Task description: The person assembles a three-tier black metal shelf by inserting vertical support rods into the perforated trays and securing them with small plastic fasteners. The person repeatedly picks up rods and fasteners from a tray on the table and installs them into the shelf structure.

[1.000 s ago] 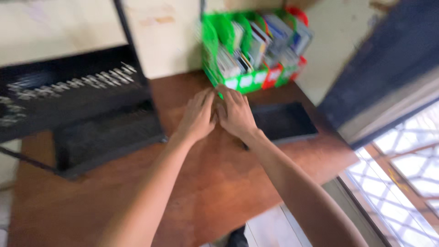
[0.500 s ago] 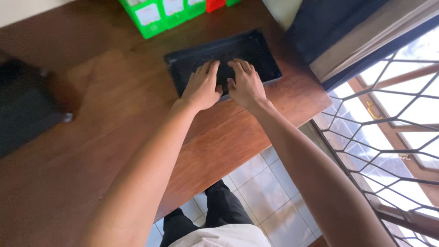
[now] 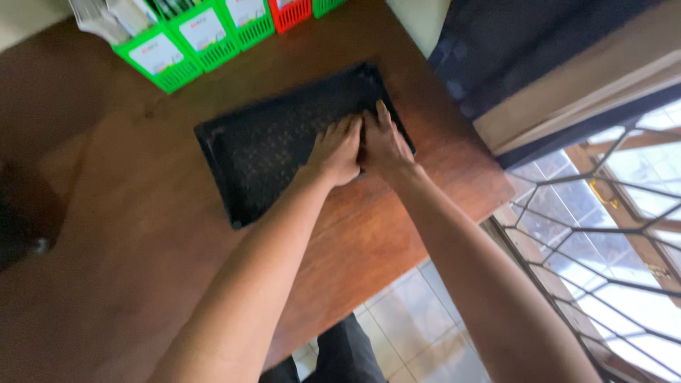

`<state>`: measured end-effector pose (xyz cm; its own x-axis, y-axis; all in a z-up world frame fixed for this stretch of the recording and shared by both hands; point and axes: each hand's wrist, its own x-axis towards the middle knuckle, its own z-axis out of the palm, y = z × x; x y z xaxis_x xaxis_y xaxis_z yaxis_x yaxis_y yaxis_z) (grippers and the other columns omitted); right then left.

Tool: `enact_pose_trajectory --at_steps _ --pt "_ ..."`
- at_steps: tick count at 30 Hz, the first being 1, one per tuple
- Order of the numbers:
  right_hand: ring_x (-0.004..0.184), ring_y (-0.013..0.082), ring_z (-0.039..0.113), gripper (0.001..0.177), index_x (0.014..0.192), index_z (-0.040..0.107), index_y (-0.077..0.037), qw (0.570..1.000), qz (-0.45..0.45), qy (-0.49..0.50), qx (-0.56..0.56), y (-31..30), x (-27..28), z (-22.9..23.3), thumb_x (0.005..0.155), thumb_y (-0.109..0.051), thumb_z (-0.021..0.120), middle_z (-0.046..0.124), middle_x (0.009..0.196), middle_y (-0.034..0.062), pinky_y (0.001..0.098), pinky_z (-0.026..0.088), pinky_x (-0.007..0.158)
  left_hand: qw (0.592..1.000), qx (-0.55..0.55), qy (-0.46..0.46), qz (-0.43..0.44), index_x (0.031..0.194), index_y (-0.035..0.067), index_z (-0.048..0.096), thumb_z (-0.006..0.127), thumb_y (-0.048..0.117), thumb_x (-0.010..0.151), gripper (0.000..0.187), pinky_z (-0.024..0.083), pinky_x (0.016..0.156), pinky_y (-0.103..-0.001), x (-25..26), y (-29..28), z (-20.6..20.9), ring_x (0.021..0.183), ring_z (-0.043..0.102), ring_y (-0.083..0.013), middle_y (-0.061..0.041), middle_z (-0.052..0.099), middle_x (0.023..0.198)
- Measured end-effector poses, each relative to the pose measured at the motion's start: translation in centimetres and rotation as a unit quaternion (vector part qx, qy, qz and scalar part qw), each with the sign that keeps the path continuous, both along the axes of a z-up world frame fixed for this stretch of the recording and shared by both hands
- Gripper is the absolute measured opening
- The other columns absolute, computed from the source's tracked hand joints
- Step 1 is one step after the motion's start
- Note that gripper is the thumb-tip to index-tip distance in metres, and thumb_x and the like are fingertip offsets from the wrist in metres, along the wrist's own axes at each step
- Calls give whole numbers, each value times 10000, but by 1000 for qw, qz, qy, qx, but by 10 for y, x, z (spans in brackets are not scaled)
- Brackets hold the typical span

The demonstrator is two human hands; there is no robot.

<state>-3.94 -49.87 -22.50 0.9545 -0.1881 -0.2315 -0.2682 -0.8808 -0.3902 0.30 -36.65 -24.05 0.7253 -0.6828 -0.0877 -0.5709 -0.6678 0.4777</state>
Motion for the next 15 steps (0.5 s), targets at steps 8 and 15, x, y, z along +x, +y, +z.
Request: enact_pose_trajectory --at_steps 8,15 --pt "1417 393 419 911 1567 283 -96 1000 -8 4 -3 -14 6 -25 808 -223 770 199 1645 199 474 392 1122 997 65 38 1 1533 77 275 700 129 802 848 337 1107 -606 16 -22 -11 1391 414 -414 -148 322 1615" --pt "1349 377 453 819 1514 339 -56 999 -37 -4 20 -17 6 -38 801 -83 740 406 1459 207 431 476 1044 996 55 71 3 1569 90 273 670 25 803 864 350 1145 -539 8 -21 -12 1436 372 -419 -140 330 1621"
